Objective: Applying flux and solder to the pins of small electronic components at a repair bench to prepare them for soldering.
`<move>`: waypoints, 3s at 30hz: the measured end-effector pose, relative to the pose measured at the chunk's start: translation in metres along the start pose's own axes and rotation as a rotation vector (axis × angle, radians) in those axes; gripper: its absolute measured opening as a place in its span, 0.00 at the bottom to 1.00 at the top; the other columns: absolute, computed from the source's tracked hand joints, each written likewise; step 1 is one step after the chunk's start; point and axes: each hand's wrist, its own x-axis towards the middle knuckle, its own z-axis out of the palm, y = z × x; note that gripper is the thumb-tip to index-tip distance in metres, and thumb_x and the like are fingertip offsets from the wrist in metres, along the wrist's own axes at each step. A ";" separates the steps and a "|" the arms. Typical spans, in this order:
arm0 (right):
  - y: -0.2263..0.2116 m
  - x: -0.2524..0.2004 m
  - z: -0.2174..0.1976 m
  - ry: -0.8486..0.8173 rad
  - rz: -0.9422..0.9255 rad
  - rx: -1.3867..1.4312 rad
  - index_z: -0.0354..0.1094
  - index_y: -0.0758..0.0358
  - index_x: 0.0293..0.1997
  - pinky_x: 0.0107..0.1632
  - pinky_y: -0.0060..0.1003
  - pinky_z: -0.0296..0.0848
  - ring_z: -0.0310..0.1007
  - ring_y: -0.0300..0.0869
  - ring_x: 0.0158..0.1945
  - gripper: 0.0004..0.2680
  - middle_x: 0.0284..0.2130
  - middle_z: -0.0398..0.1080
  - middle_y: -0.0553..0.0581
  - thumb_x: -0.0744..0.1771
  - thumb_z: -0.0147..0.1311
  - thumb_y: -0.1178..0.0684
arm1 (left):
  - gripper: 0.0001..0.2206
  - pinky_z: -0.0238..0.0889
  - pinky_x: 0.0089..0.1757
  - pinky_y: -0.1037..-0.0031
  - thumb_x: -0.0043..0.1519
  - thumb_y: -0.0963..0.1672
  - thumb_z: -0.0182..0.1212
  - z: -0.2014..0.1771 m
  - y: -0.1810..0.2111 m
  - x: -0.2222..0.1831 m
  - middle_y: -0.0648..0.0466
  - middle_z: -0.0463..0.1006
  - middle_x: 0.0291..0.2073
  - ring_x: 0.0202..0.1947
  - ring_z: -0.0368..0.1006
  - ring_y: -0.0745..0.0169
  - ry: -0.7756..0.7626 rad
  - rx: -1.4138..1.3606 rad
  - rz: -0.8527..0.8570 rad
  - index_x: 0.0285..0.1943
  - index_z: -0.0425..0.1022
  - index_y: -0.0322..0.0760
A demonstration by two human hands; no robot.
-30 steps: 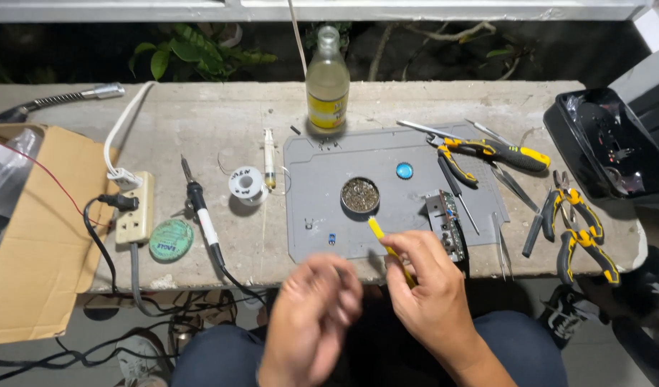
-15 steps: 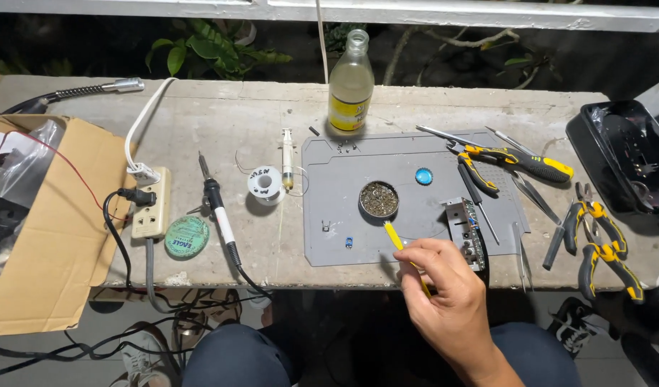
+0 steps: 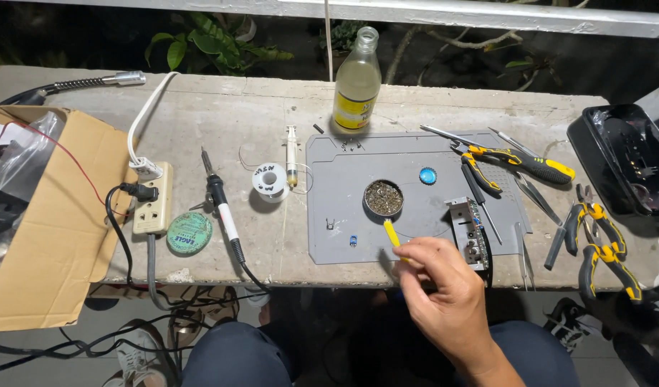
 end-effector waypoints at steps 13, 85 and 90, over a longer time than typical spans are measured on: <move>-0.032 0.115 0.066 -0.020 -0.150 -0.051 0.78 0.61 0.46 0.46 0.40 0.83 0.80 0.46 0.42 0.03 0.41 0.75 0.57 0.70 0.65 0.61 | 0.06 0.59 0.28 0.79 0.75 0.41 0.66 -0.096 0.064 0.060 0.49 0.81 0.35 0.29 0.69 0.66 0.211 -0.167 0.247 0.50 0.84 0.28; 0.012 -0.028 0.002 -0.023 0.111 0.642 0.82 0.64 0.51 0.57 0.33 0.81 0.82 0.42 0.54 0.05 0.49 0.79 0.60 0.70 0.68 0.62 | 0.06 0.55 0.27 0.79 0.70 0.40 0.74 -0.076 0.010 0.067 0.54 0.80 0.25 0.25 0.64 0.71 0.197 0.185 -0.002 0.43 0.90 0.27; 0.014 -0.030 0.002 -0.012 0.136 0.616 0.84 0.62 0.49 0.51 0.31 0.81 0.83 0.41 0.51 0.06 0.49 0.80 0.61 0.69 0.70 0.62 | 0.07 0.89 0.40 0.52 0.67 0.40 0.75 -0.068 0.018 0.065 0.39 0.89 0.33 0.34 0.86 0.47 0.212 0.198 0.015 0.41 0.88 0.23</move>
